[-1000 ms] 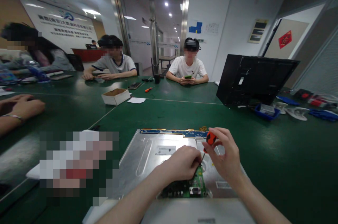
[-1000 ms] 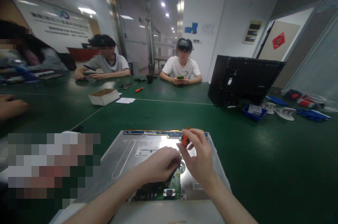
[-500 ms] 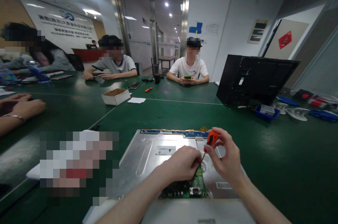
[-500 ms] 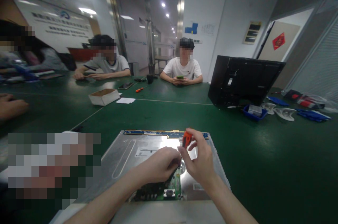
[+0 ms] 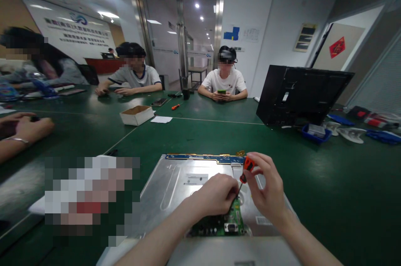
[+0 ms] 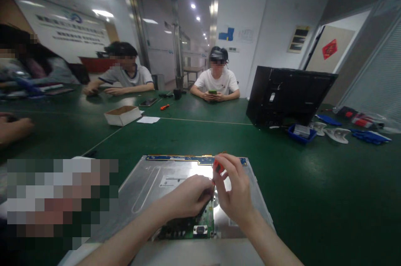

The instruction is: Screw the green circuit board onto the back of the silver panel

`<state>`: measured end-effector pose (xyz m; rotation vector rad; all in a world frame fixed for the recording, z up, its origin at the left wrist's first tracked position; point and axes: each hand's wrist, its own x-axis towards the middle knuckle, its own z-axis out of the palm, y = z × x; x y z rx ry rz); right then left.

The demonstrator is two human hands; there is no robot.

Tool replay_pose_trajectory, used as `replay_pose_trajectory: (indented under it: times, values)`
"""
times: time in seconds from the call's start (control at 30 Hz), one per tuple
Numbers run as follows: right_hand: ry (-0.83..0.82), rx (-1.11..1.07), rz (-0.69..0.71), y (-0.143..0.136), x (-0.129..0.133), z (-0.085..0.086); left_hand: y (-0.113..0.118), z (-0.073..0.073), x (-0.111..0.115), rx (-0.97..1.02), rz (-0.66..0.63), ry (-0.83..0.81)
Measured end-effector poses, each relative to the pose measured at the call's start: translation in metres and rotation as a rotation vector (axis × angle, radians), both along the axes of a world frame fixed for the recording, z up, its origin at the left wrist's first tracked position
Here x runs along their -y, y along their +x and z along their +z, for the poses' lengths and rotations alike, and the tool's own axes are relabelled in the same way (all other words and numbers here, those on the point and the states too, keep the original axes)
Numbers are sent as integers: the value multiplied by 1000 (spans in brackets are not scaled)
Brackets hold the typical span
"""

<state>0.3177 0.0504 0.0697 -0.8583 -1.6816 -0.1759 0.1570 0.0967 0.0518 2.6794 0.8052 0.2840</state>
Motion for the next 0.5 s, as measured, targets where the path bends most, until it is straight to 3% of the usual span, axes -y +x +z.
replay_pose_trajectory:
  times: [0.5]
  values:
    - [3,-94,80,3,-3,-15,0,1,2,23,28,-8]
